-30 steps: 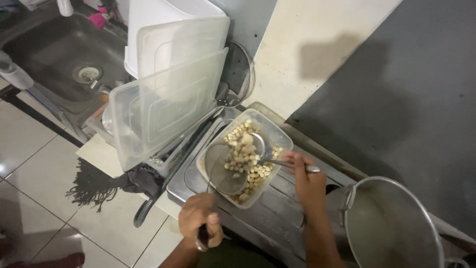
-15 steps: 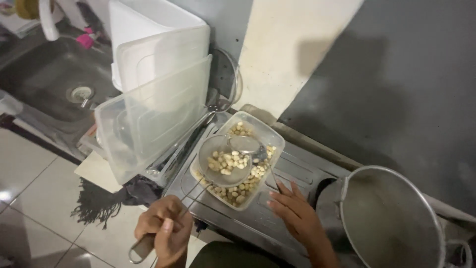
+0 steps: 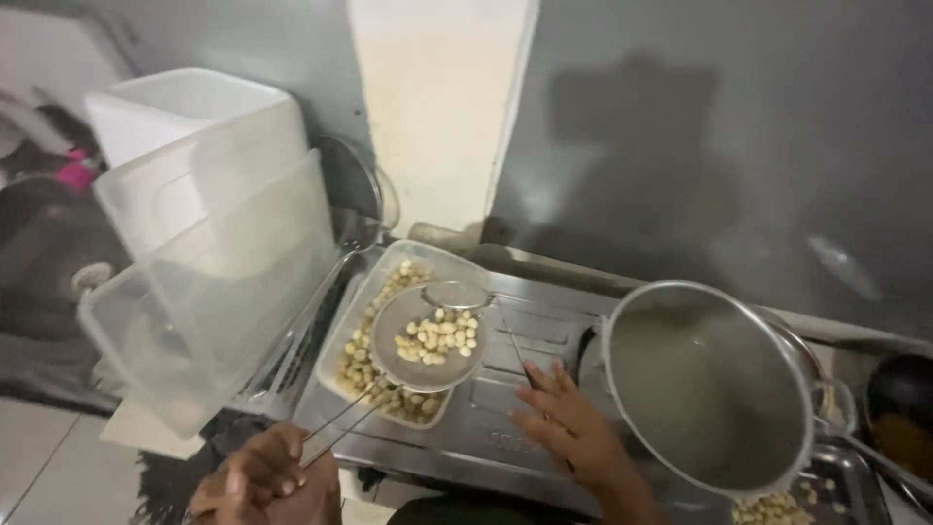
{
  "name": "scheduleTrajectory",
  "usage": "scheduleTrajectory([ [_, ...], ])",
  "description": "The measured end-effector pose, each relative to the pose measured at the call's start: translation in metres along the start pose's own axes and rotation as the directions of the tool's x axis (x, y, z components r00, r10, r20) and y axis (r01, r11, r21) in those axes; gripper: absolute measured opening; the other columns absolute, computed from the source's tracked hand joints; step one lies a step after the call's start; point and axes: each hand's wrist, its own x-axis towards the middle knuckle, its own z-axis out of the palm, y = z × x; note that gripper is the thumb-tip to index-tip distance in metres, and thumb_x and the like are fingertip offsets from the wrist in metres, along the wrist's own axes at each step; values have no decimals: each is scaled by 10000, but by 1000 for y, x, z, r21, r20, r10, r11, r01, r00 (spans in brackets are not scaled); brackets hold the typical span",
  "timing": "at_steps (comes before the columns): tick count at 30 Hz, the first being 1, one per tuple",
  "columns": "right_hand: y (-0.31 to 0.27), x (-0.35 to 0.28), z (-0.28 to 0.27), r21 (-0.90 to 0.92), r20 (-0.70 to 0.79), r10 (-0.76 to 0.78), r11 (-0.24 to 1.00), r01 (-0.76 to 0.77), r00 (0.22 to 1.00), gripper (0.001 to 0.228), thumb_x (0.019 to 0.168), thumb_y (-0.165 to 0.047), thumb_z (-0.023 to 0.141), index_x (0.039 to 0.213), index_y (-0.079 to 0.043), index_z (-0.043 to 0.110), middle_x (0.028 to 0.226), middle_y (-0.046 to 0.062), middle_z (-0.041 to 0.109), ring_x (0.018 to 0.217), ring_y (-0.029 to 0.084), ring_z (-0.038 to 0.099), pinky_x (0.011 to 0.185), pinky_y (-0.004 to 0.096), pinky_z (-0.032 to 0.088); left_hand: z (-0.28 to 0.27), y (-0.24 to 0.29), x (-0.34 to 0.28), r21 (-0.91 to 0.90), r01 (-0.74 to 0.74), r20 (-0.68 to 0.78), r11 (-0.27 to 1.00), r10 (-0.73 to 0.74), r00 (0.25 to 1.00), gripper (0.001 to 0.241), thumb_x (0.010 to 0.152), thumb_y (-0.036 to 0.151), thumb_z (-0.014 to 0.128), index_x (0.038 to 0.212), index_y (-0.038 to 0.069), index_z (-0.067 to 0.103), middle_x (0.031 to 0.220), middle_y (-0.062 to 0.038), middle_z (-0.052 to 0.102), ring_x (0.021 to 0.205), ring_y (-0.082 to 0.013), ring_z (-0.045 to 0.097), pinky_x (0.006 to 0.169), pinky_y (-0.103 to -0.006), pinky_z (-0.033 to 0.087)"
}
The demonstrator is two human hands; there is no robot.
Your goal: Scooping boiled snacks from a pot of water into a tray using a skimmer.
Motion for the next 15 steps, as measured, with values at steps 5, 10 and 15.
scheduleTrajectory([
  [5, -29, -22, -41, -55, -37, 60, 997, -62, 998, 277, 879, -62, 744, 1152, -83, 702, 1366, 190, 658, 1390, 438, 538, 1214, 615, 289, -14, -49, -13, -532, 94, 92, 842, -53, 994, 435, 1178, 279, 435, 785, 94, 456, 655, -96, 513, 672, -224, 579, 807, -419, 499],
  [10, -35, -61, -79, -130, -83, 130, 982, -140, 988, 351, 815, -93, 794, 1155, -83, 707, 1337, 193, 661, 1361, 450, 531, 1116, 571, 377, 4, -63, -38, -454, 35, 94, 890, 9, 996, 210, 941, 13, 597, 785, 129, 519, 692, -34, 562, 731, -223, 555, 832, -462, 485],
  [15, -28, -109, -95, -157, -437, 139, 961, -228, 889, 260, 928, 2, 702, 1177, -63, 668, 1314, 158, 677, 1310, 366, 637, 1105, 515, 505, 130, -41, -37, -632, 217, 255, 744, -66, 965, 233, 1160, 172, 565, 931, 152, 602, 654, -98, 595, 655, -202, 568, 805, -406, 503],
])
